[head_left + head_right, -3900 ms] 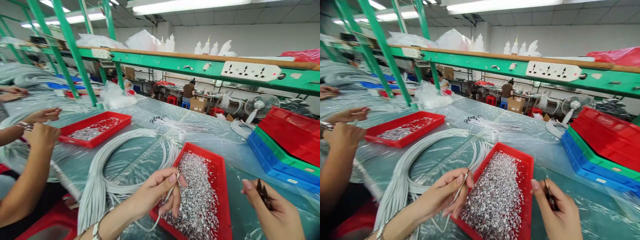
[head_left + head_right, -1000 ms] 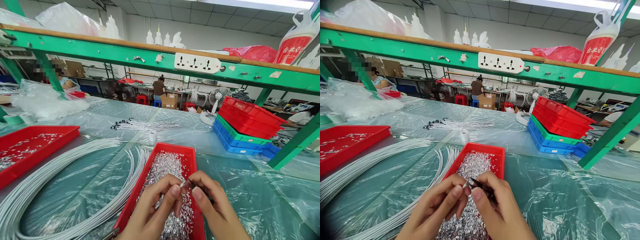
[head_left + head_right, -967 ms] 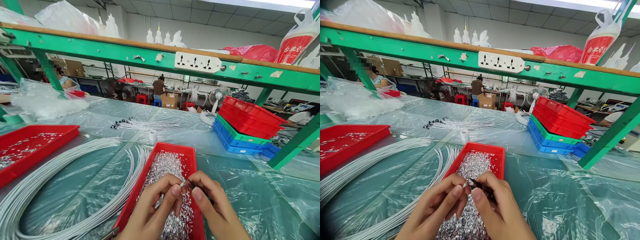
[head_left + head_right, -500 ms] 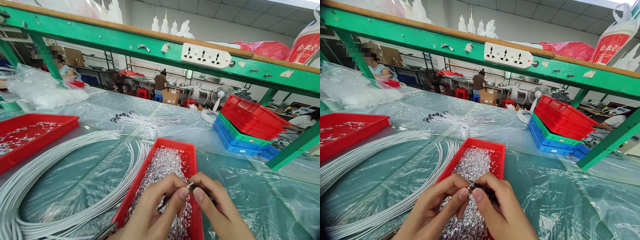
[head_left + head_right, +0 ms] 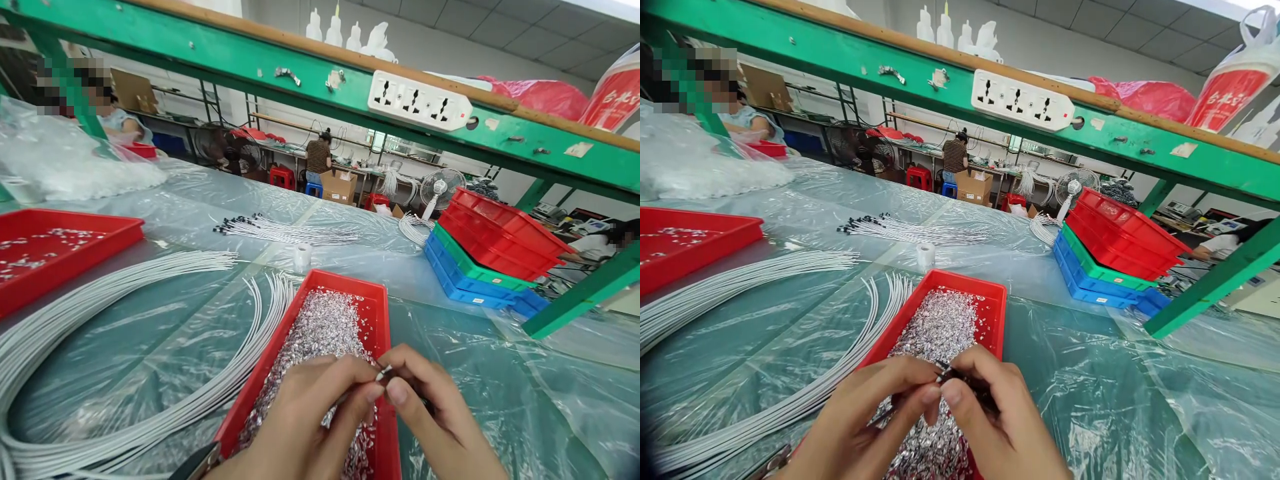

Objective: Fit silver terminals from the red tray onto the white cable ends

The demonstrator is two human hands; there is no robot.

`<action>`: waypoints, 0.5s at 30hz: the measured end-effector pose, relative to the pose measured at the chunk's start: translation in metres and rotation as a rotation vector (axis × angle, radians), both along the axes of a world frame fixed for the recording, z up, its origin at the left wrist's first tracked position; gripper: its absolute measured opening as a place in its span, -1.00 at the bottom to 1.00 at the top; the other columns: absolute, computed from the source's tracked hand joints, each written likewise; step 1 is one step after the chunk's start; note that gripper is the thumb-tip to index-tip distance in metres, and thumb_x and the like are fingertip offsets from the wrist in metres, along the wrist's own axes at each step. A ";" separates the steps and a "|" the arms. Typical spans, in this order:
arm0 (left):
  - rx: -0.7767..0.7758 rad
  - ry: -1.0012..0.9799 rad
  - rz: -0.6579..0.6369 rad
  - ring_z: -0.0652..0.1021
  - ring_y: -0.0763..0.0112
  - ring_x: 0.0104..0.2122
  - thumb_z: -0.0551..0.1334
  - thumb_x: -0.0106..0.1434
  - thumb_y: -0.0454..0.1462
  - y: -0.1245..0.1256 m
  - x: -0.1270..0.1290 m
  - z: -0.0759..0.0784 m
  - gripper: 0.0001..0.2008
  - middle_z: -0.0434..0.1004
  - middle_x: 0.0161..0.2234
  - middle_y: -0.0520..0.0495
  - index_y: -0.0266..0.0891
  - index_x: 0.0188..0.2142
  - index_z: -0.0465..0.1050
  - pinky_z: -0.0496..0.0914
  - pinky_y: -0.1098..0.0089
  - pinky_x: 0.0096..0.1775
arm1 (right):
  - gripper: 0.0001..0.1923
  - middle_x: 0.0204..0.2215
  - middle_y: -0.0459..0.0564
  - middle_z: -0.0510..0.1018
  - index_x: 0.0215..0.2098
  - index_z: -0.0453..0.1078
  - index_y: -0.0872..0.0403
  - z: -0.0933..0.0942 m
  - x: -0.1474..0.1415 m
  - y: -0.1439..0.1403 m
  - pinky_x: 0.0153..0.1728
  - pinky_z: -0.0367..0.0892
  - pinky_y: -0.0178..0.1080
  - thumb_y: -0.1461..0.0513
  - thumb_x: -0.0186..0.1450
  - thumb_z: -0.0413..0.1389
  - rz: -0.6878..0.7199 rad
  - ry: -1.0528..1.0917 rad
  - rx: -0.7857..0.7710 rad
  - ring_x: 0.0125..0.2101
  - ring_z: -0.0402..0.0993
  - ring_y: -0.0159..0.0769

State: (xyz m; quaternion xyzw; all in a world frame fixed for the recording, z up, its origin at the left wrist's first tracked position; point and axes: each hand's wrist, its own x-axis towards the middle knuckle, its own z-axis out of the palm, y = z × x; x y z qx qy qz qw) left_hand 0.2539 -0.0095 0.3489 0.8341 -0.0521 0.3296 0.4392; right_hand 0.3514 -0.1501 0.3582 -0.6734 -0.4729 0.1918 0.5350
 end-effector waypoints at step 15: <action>-0.237 0.027 -0.052 0.33 0.47 -0.68 0.06 0.39 -0.22 0.002 -0.006 0.008 -0.70 0.40 -0.64 0.03 -0.18 -0.41 0.48 0.30 0.47 -0.56 | -0.71 -0.39 -0.12 0.43 -0.18 0.39 -0.02 -0.010 0.001 -0.004 -0.34 0.25 -0.34 0.00 0.49 -0.04 -0.179 -0.174 -0.107 -0.35 0.36 -0.26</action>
